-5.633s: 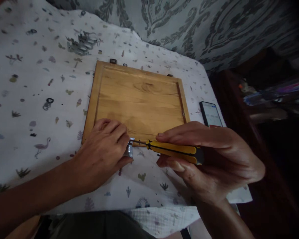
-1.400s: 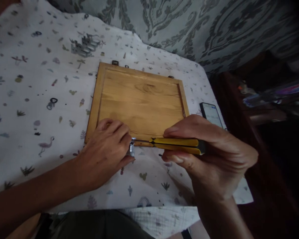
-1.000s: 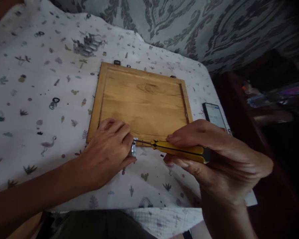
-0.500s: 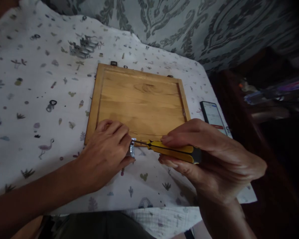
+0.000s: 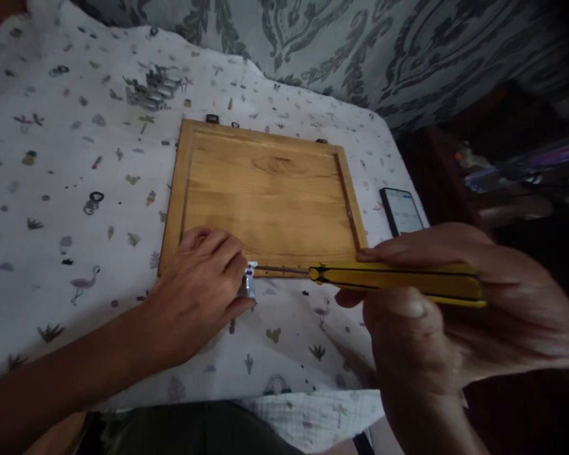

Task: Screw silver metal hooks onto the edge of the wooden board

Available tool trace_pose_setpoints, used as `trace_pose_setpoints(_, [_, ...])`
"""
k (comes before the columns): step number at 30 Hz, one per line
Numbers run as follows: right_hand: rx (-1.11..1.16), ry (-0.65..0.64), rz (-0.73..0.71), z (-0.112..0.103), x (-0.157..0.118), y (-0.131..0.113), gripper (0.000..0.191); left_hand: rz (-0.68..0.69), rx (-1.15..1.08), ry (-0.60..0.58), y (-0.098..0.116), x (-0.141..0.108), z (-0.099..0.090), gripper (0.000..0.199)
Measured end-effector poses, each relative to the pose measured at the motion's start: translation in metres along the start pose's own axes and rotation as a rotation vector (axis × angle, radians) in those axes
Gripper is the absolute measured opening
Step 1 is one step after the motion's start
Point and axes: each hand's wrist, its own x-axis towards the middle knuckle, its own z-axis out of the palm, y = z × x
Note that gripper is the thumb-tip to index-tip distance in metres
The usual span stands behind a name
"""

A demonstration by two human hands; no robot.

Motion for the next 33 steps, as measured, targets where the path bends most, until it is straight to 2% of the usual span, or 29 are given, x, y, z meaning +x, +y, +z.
trace_pose_setpoints(4, [-0.081,0.001,-0.100,0.006,0.000,0.001,0.020,-0.014,0.000,0.011,0.000,-0.001,0.002,0.022])
trace_pose_setpoints(11, [-0.032,-0.007,-0.137,0.009,0.002,-0.001,0.019,-0.019,0.013,0.003,0.000,0.000,0.002,0.020])
trace_pose_setpoints(15, [-0.021,0.053,-0.023,0.015,-0.002,-0.009,0.014,-0.030,0.009,0.009,0.001,-0.001,0.003,0.022])
trace_pose_setpoints(17, [-0.008,0.043,0.031,0.017,-0.005,-0.010,0.016,-0.029,0.007,0.006,0.001,-0.001,0.003,0.024])
trace_pose_setpoints(23, [0.002,-0.023,-0.185,0.018,0.003,-0.001,0.020,-0.013,0.014,0.019,0.001,0.000,0.001,0.024])
trace_pose_setpoints(33, [0.013,-0.172,-0.241,0.016,0.013,-0.005,0.025,-0.015,0.034,0.023,0.002,0.000,0.002,0.025])
